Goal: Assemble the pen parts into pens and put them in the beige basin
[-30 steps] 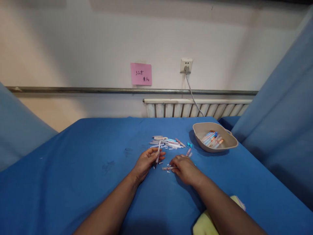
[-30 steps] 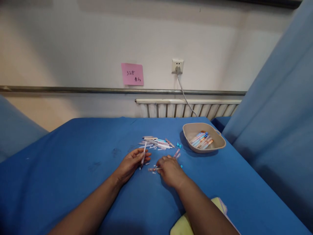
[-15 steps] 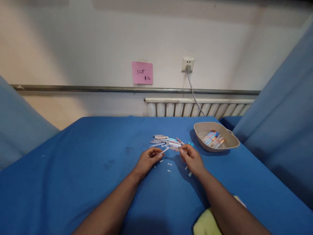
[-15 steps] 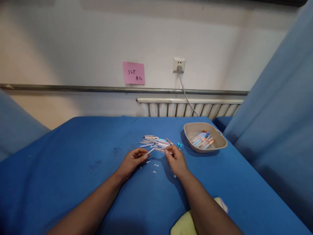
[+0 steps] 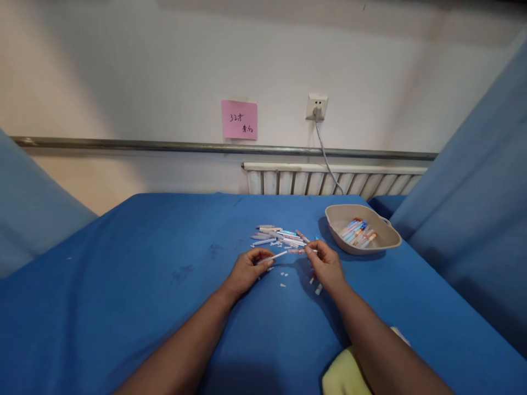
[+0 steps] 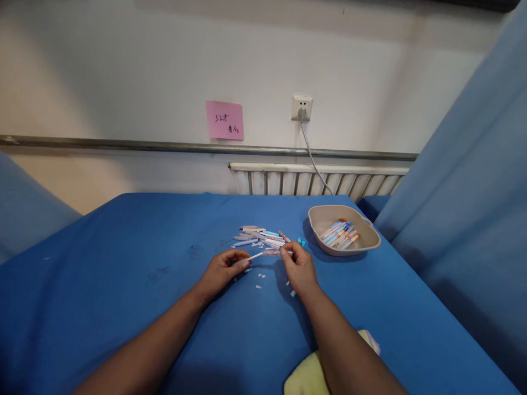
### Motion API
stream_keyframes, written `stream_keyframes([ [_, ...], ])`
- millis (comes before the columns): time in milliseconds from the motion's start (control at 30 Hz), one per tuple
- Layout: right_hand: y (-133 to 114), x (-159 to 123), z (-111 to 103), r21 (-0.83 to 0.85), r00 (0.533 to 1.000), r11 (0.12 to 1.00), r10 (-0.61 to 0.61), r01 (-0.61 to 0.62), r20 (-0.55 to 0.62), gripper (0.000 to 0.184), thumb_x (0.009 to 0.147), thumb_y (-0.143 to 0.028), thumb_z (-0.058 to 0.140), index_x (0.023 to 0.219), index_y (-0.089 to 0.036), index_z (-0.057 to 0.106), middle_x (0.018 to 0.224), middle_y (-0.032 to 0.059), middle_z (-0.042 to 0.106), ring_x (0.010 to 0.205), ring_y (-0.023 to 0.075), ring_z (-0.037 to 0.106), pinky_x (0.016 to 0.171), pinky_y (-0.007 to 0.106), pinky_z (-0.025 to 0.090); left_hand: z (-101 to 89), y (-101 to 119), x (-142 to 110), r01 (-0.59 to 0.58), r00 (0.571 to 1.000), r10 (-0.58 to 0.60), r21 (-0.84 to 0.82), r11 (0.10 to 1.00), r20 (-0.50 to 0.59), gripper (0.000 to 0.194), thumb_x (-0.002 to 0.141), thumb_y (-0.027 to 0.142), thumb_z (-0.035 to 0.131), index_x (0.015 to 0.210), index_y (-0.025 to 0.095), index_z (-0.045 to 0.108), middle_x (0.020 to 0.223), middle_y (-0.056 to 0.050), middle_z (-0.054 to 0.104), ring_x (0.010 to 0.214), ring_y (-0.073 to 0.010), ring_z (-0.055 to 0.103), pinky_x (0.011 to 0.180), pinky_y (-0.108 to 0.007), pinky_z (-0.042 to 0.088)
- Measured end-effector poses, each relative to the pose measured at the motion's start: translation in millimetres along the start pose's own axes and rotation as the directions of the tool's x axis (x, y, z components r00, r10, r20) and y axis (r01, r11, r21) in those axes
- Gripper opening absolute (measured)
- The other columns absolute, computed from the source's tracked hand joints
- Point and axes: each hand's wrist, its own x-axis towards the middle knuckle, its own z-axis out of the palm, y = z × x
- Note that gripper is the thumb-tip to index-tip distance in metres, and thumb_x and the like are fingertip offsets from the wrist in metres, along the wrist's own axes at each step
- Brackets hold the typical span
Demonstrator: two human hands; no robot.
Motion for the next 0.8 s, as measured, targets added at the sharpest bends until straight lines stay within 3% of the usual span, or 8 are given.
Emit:
stream_keyframes([
  [167, -0.1, -3.2, 3.1, -0.115, 0.993, 0.988, -0.101, 0.107, 0.053, 0.022, 0.082, -0.038, 0.05, 0.076, -0.018, 0.058, 0.057, -0.0038, 0.05, 0.049, 0.0105, 0.043, 0.048, 0.021, 0.032, 0.2, -1.5, -1.8, -0.052, 0.998, 0.05, 0.083, 0.995, 0.032, 0.026, 0.071, 0.035, 0.066, 0.087, 0.014, 0.067, 0.078, -0.003, 0.067, 0.072, -0.0163, 0.059, 0.067, -0.026, 0.046],
  [333, -2.4, -8.0, 8.8, -0.164, 0.963, 0.967, -0.159, 0.196, 0.219, 0.016, 0.083, -0.03, 0.049, 0.077, -0.02, 0.059, 0.069, -0.0006, 0.061, 0.06, 0.0136, 0.053, 0.057, 0.024, 0.037, 4.1, 3.0, -6.8, -0.117, 0.99, 0.099, 0.212, 0.97, 0.098, 0.023, 0.074, 0.031, 0.063, 0.09, 0.014, 0.068, 0.089, -0.004, 0.069, 0.083, -0.0189, 0.061, 0.078, -0.029, 0.046],
  [800, -3.0, -10.4, 10.0, -0.174, 0.947, 0.966, -0.136, 0.192, 0.291, 0.011, 0.086, -0.028, 0.048, 0.084, -0.02, 0.057, 0.071, -0.0008, 0.06, 0.062, 0.0139, 0.053, 0.058, 0.024, 0.038, 5.6, 4.8, -8.5, -0.105, 0.99, 0.084, 0.184, 0.977, 0.115, 0.025, 0.075, 0.033, 0.063, 0.091, 0.015, 0.07, 0.09, -0.004, 0.071, 0.084, -0.0197, 0.062, 0.079, -0.028, 0.047],
])
